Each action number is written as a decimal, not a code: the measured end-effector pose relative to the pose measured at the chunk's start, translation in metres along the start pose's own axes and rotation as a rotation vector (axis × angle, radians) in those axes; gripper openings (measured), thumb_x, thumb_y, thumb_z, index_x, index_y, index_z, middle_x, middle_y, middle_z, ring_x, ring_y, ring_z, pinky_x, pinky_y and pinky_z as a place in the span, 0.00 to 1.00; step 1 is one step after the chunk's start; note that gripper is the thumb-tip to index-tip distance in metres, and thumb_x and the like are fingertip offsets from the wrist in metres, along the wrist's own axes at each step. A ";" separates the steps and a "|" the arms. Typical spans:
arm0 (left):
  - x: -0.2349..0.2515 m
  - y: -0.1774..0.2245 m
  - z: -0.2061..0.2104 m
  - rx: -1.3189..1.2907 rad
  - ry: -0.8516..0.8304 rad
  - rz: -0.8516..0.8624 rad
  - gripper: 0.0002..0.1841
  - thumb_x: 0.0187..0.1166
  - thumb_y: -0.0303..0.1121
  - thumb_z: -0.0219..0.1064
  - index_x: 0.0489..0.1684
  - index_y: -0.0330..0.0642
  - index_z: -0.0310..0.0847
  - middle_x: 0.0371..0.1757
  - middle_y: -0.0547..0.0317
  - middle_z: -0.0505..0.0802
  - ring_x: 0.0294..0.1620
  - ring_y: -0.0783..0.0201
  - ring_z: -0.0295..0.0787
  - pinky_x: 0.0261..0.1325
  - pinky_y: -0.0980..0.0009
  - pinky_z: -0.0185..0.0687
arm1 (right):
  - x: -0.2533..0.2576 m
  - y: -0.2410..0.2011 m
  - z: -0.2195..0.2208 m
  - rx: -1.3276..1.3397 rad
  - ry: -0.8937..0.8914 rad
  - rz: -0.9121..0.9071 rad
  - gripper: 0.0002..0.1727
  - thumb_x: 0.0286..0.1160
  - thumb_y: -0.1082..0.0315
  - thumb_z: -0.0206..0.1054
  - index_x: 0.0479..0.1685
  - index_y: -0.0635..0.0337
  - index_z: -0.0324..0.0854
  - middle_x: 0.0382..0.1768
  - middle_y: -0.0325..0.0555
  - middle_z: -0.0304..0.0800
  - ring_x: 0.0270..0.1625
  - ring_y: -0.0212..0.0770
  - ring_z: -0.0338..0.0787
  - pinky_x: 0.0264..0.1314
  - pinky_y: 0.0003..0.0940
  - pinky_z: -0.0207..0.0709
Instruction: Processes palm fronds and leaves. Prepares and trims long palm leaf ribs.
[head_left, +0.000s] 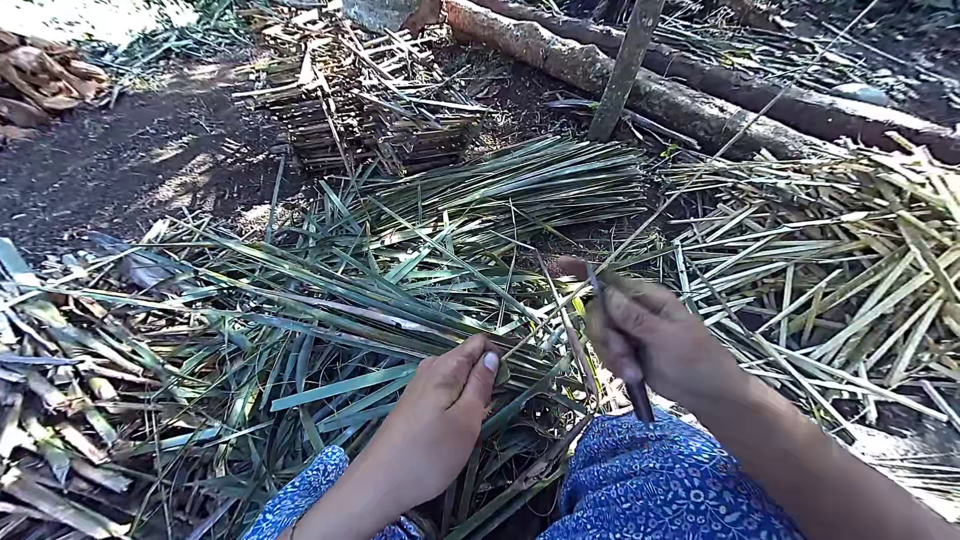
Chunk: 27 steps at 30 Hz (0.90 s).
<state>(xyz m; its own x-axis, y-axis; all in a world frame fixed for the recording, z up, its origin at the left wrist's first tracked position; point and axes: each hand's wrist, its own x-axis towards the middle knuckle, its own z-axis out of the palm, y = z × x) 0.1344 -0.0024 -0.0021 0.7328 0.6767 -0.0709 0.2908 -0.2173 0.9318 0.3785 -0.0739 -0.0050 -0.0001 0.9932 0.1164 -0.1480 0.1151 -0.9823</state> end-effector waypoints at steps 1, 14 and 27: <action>-0.001 0.000 -0.002 0.010 -0.012 0.001 0.15 0.93 0.39 0.45 0.42 0.52 0.79 0.21 0.78 0.70 0.17 0.83 0.62 0.22 0.85 0.58 | 0.001 -0.003 -0.007 0.012 0.065 -0.042 0.22 0.90 0.54 0.54 0.79 0.44 0.76 0.16 0.26 0.76 0.13 0.19 0.73 0.16 0.13 0.72; 0.004 -0.013 -0.004 0.209 0.007 0.282 0.15 0.93 0.36 0.48 0.49 0.45 0.84 0.29 0.75 0.89 0.23 0.86 0.79 0.28 0.90 0.75 | -0.004 0.000 -0.001 0.007 -0.056 0.079 0.25 0.89 0.47 0.54 0.82 0.38 0.69 0.16 0.22 0.76 0.16 0.17 0.75 0.20 0.12 0.73; 0.000 -0.007 0.000 0.070 0.038 0.270 0.14 0.92 0.34 0.49 0.46 0.45 0.84 0.22 0.80 0.83 0.17 0.89 0.70 0.21 0.91 0.65 | -0.001 0.000 0.015 -0.019 -0.039 0.106 0.22 0.90 0.56 0.53 0.78 0.45 0.76 0.17 0.23 0.75 0.15 0.16 0.71 0.17 0.10 0.67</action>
<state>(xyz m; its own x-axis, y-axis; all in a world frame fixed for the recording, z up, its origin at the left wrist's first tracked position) 0.1327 -0.0006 -0.0089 0.7662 0.6135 0.1910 0.1314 -0.4405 0.8881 0.3637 -0.0756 -0.0027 -0.0531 0.9984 0.0169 -0.1264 0.0100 -0.9919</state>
